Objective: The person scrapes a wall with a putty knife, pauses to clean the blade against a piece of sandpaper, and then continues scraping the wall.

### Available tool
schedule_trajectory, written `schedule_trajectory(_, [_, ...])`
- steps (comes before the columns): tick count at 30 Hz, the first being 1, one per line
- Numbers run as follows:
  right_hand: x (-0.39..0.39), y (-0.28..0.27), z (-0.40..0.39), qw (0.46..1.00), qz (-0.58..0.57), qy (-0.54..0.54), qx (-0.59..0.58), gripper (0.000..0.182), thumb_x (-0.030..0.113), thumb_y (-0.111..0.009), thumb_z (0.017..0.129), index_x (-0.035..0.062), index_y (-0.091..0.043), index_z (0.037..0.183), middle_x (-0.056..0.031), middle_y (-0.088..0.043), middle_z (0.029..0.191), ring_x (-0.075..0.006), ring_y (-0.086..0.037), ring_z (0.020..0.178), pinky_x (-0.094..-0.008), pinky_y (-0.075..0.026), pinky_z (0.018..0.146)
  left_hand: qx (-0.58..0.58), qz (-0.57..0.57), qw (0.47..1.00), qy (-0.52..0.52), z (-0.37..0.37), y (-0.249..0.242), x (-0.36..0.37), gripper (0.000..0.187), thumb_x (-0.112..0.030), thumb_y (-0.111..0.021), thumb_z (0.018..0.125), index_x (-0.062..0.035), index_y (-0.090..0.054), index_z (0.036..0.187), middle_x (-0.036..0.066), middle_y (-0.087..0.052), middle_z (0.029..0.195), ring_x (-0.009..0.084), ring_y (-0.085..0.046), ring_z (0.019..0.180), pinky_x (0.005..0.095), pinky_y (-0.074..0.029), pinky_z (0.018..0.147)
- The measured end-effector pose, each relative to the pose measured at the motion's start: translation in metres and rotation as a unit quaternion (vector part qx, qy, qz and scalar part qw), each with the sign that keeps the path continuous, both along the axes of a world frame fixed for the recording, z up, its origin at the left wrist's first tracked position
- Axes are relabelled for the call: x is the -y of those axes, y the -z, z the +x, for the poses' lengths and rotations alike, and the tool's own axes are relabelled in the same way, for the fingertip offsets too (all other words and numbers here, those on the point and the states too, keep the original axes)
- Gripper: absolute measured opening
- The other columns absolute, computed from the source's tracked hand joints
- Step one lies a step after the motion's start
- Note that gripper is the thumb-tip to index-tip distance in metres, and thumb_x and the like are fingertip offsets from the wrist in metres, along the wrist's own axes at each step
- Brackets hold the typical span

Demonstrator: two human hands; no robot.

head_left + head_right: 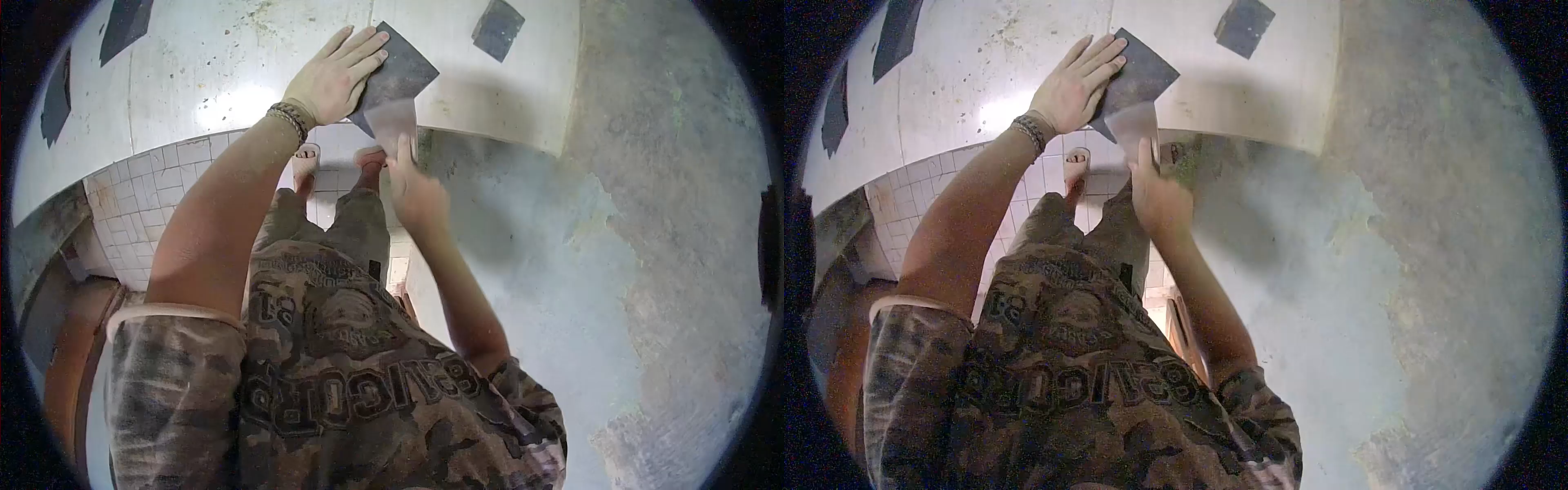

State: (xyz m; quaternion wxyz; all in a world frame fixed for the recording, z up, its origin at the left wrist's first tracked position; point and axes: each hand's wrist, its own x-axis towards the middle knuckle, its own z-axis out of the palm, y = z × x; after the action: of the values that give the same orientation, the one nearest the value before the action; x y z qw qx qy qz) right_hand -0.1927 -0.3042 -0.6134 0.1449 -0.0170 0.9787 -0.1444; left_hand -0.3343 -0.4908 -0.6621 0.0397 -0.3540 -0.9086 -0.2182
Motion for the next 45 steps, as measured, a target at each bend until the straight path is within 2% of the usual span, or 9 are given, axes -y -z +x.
schedule_trajectory(5, [-0.004, -0.004, -0.026, 0.994, -0.021, 0.036, 0.102, 0.055, 0.035, -0.051, 0.095, 0.0102, -0.037, 0.142, -0.0247, -0.068, 0.092, -0.0422, -0.068, 0.072, -0.0524, -0.055, 0.066, 0.000, -0.004, 1.000, -0.001, 0.001, 0.000, -0.001, 0.038, -0.008, -0.049, 0.089, -0.0026, -0.054, 0.127, 0.011, -0.040, 0.149, 0.0259, -0.033, 0.140, 0.0434, -0.022, 0.119])
schedule_trajectory(8, [-0.007, 0.036, 0.021, 0.970, -0.002, -0.061, -0.235, 0.054, 0.032, -0.047, 0.096, 0.0087, -0.035, 0.144, -0.0236, -0.067, 0.076, -0.0413, -0.067, 0.067, -0.0544, -0.053, 0.067, 0.005, 0.005, 1.000, -0.004, 0.002, -0.001, -0.002, 0.038, -0.008, -0.048, 0.089, -0.0025, -0.053, 0.127, 0.011, -0.039, 0.149, 0.0255, -0.033, 0.140, 0.0435, -0.022, 0.119])
schedule_trajectory(11, [-0.004, -0.014, -0.030, 0.993, -0.010, 0.021, 0.116, 0.056, 0.034, -0.047, 0.096, 0.0088, -0.033, 0.145, -0.0258, -0.065, 0.073, -0.0428, -0.066, 0.067, -0.0543, -0.053, 0.065, -0.007, -0.010, 1.000, 0.003, 0.000, 0.003, -0.001, 0.038, -0.008, -0.048, 0.090, -0.0026, -0.054, 0.126, 0.010, -0.040, 0.149, 0.0253, -0.033, 0.140, 0.0430, -0.022, 0.119])
schedule_trajectory(16, [-0.002, 0.004, -0.006, 0.999, 0.015, -0.017, -0.023, 0.059, 0.036, -0.050, 0.094, 0.0120, -0.032, 0.145, -0.0221, -0.064, 0.065, -0.0413, -0.065, 0.059, -0.0529, -0.054, 0.058, -0.008, 0.001, 1.000, 0.002, -0.007, 0.003, 0.001, 0.040, -0.008, -0.049, 0.089, -0.0024, -0.052, 0.129, 0.011, -0.039, 0.150, 0.0261, -0.032, 0.140, 0.0431, -0.021, 0.119])
schedule_trajectory(19, [-0.013, -0.001, -0.014, 0.994, 0.039, -0.018, 0.104, 0.062, 0.036, -0.054, 0.092, 0.0130, -0.032, 0.145, -0.0222, -0.065, 0.068, -0.0406, -0.066, 0.060, -0.0516, -0.055, 0.058, -0.007, -0.021, 1.000, -0.002, 0.000, 0.002, -0.001, 0.044, -0.013, -0.050, 0.087, -0.0058, -0.053, 0.131, 0.008, -0.040, 0.149, 0.0224, -0.031, 0.141, 0.0401, -0.019, 0.120])
schedule_trajectory(27, [-0.023, 0.031, 0.000, 0.959, -0.002, -0.126, -0.255, 0.063, 0.034, -0.055, 0.092, 0.0080, -0.032, 0.145, -0.0207, -0.065, 0.068, -0.0376, -0.066, 0.058, -0.0492, -0.053, 0.054, 0.009, -0.015, 1.000, 0.001, 0.001, 0.001, -0.001, 0.041, -0.010, -0.048, 0.089, -0.0027, -0.051, 0.130, 0.010, -0.036, 0.151, 0.0250, -0.031, 0.141, 0.0428, -0.020, 0.120])
schedule_trajectory(29, [-0.020, -0.011, -0.031, 0.994, 0.035, -0.030, 0.098, 0.061, 0.036, -0.053, 0.094, 0.0073, -0.035, 0.144, -0.0233, -0.067, 0.076, -0.0404, -0.067, 0.064, -0.0510, -0.054, 0.060, -0.014, -0.035, 0.999, 0.008, 0.000, 0.002, -0.001, 0.041, -0.010, -0.048, 0.090, -0.0034, -0.051, 0.131, 0.010, -0.036, 0.151, 0.0251, -0.031, 0.141, 0.0427, -0.020, 0.120])
schedule_trajectory(37, [-0.020, -0.014, -0.024, 0.983, 0.033, -0.061, 0.168, 0.051, 0.039, -0.045, 0.097, 0.0153, -0.041, 0.142, -0.0255, -0.065, 0.072, -0.0423, -0.067, 0.072, -0.0566, -0.052, 0.067, -0.015, -0.020, 1.000, 0.009, 0.000, -0.011, -0.004, 0.039, -0.010, -0.048, 0.091, -0.0034, -0.052, 0.129, 0.011, -0.037, 0.150, 0.0257, -0.031, 0.141, 0.0428, -0.021, 0.120])
schedule_trajectory(45, [-0.028, 0.006, -0.002, 0.981, 0.031, -0.171, -0.083, 0.048, 0.031, -0.050, 0.095, 0.0138, -0.044, 0.140, -0.0197, -0.063, 0.061, -0.0354, -0.067, 0.057, -0.0531, -0.052, 0.052, -0.011, -0.014, 1.000, 0.008, 0.001, -0.008, -0.004, 0.041, -0.009, -0.048, 0.088, -0.0027, -0.052, 0.128, 0.011, -0.036, 0.151, 0.0261, -0.030, 0.142, 0.0424, -0.020, 0.120])
